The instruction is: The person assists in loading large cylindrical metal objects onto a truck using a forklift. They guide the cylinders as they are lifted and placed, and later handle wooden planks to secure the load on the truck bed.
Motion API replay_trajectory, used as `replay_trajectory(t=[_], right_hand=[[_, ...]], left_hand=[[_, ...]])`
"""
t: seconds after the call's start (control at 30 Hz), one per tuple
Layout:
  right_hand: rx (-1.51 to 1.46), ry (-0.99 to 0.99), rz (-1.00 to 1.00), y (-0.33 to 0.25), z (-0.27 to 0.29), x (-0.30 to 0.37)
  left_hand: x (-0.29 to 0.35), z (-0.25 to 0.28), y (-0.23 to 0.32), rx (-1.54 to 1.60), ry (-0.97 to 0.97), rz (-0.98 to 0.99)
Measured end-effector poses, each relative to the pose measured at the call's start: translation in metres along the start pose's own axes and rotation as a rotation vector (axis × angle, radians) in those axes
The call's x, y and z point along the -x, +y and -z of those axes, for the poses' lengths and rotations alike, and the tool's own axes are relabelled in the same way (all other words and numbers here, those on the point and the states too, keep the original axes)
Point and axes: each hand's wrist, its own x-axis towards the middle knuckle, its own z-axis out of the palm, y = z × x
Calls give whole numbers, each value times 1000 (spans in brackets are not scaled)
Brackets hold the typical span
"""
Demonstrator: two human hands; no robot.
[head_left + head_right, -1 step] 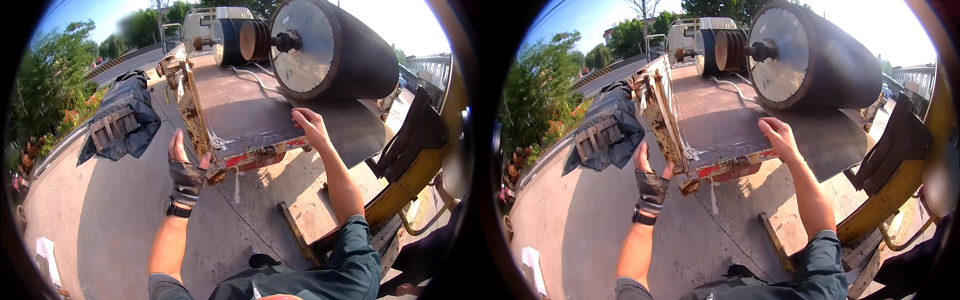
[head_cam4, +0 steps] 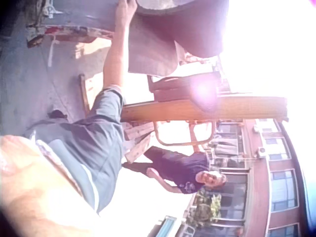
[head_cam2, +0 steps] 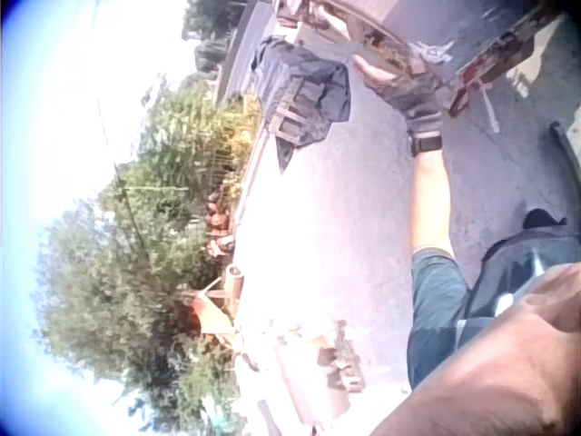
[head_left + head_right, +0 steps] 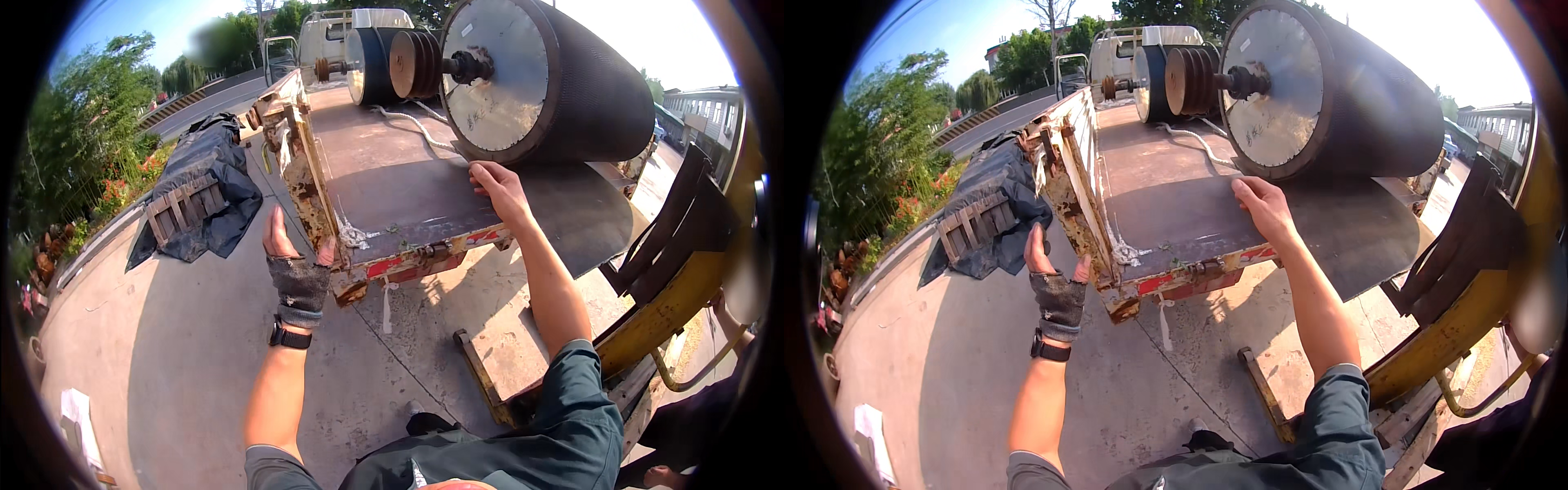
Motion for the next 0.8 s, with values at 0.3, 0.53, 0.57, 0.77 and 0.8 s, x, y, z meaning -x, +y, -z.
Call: replay_trajectory(t=[0.3,0.53,0.57,0.77,0.8], right_hand=[[-99,322,225,28,-57,-292],[146,669,734,-53,-81,-278],[84,525,799,-90,-103,-268],[251,-243,1104,-246,-179,-213],[379,-315,1123,-257,-187,-194]], left_hand=[[-52,-98,-50,-174,219,29],[-58,-141,-38,-189,177,-57],[-61,-140,-42,-196,208,-75],[-56,-121,-55,145,192,-62],[-56,-119,-49,292,149,-31]])
